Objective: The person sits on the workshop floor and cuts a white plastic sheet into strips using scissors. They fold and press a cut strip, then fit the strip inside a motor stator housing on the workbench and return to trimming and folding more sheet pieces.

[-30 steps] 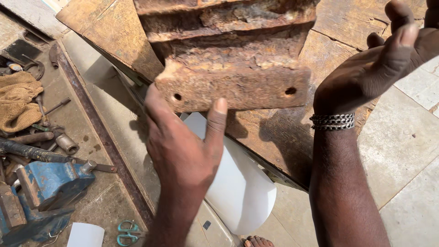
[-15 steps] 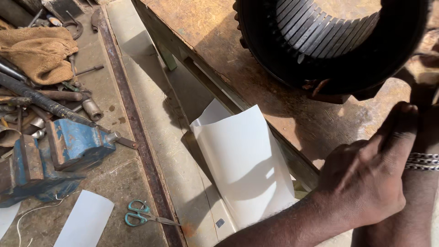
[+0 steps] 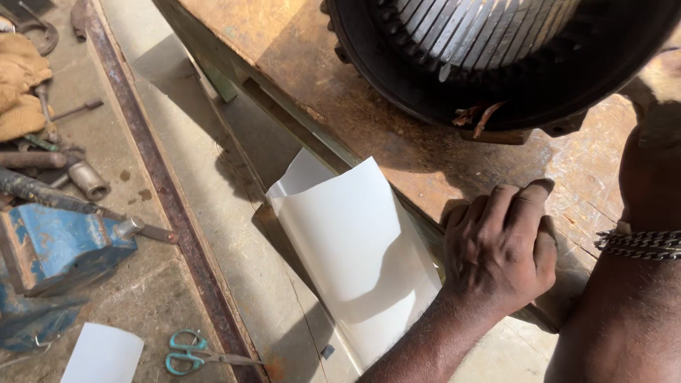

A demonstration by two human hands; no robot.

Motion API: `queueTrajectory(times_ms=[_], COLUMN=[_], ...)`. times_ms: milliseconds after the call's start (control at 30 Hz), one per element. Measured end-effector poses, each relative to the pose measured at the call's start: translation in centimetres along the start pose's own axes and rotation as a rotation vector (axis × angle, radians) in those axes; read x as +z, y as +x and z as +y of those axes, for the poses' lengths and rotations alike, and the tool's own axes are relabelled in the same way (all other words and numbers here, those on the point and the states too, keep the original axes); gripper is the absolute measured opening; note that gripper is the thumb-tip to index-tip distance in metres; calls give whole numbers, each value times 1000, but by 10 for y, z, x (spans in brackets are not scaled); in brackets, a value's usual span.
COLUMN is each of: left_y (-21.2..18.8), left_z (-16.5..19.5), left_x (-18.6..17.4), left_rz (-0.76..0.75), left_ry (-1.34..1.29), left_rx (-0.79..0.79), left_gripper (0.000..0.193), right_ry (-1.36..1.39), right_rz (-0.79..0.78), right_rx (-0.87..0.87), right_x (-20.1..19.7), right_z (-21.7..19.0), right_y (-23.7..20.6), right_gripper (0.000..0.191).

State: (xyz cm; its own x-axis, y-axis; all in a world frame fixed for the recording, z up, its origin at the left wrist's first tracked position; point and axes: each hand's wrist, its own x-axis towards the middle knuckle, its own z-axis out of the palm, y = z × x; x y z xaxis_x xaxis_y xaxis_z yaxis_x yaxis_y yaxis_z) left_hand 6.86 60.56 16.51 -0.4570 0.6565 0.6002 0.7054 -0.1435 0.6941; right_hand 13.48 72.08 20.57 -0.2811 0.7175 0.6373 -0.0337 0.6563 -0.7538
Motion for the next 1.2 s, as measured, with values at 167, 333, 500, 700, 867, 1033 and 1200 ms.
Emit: queueTrajectory(times_ms=[167, 333, 500, 700, 867, 1033, 1200], left_y=[3, -5, -10, -5, -10, -4, -1], left_z=[-4, -7, -9, -7, -16, -14, -1], left_x=[-4, 0, 2, -3, -13, -12, -37], left_rz=[-30, -1, 6, 58, -10, 13, 40], left_ry=[12, 15, 16, -52, -61, 20, -304], left_rx=[34, 73, 118, 181, 228, 252, 77], left_gripper=[28, 27, 17, 26, 22, 20, 19], right_ry=[-25, -47, -60, -60, -89, -82, 295], right_rz=[-55, -76, -88, -94, -165, -236, -514], right_rx=[41, 75, 81, 56, -43, 547, 129], right_x=[10, 16, 26, 11, 8, 28, 3], right_z=[-8, -12, -9, -7, -90, -142, -122], right_y=[-24, -35, -45, -32, 13, 18, -3], right_gripper=[53, 57, 61, 67, 72, 79, 54])
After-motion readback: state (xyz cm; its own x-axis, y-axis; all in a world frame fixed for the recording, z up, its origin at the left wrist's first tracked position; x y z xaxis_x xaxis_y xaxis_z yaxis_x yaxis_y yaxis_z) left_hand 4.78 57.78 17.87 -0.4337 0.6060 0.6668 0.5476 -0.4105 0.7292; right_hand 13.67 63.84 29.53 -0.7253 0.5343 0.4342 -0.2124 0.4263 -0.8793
